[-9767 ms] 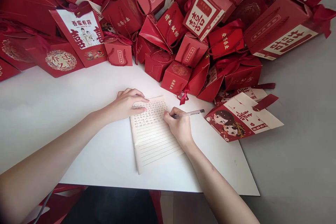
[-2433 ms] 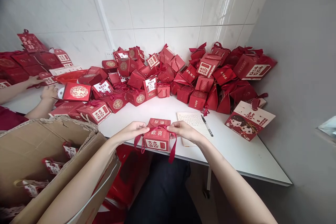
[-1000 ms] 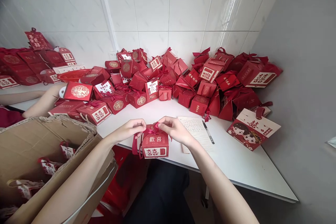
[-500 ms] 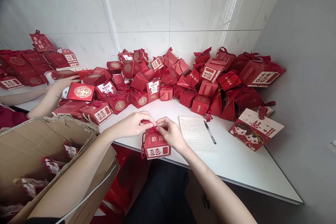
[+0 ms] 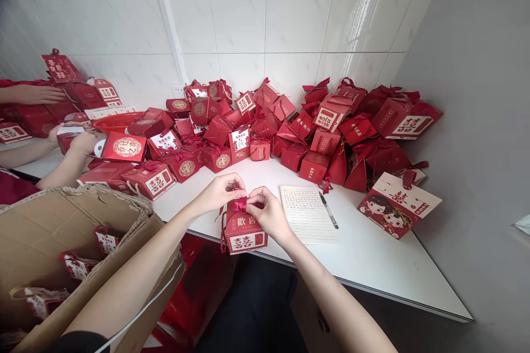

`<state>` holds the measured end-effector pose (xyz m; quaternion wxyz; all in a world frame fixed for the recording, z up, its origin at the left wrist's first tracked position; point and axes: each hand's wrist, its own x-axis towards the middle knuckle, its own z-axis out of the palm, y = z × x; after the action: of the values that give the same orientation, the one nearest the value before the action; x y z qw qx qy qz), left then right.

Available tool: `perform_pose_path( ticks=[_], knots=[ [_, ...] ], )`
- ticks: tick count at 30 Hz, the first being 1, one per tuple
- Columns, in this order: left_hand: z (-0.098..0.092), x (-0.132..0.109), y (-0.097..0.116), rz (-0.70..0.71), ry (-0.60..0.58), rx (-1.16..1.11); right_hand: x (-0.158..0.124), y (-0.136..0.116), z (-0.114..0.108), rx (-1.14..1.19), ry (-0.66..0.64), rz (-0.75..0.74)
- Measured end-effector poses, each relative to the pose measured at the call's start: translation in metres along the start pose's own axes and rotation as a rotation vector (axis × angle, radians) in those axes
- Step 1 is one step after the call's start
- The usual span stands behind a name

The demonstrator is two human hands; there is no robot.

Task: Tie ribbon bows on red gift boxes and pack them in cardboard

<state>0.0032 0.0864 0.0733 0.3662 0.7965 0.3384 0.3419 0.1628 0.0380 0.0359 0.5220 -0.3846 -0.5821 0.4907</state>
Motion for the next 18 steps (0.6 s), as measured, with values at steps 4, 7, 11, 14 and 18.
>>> perform_pose_path(
  ticks=[4, 7, 11, 14, 18],
  knots=[
    [0.008, -0.016, -0.01, -0.045, 0.068, 0.082, -0.001, 0.002, 0.003, 0.062, 0.025, 0.009],
    [0.013, -0.029, -0.008, -0.007, 0.087, 0.134, -0.002, 0.002, 0.004, -0.02, 0.066, -0.038],
    [0.02, -0.041, -0.002, -0.008, 0.078, 0.148, -0.003, 0.004, 0.006, -0.134, 0.112, -0.113],
    [0.027, -0.042, -0.002, -0.041, 0.123, 0.148, -0.003, 0.004, 0.006, -0.203, 0.143, -0.133],
    [0.034, -0.039, -0.008, -0.063, 0.145, 0.058, -0.002, -0.001, 0.001, -0.213, 0.136, -0.098]
  ],
)
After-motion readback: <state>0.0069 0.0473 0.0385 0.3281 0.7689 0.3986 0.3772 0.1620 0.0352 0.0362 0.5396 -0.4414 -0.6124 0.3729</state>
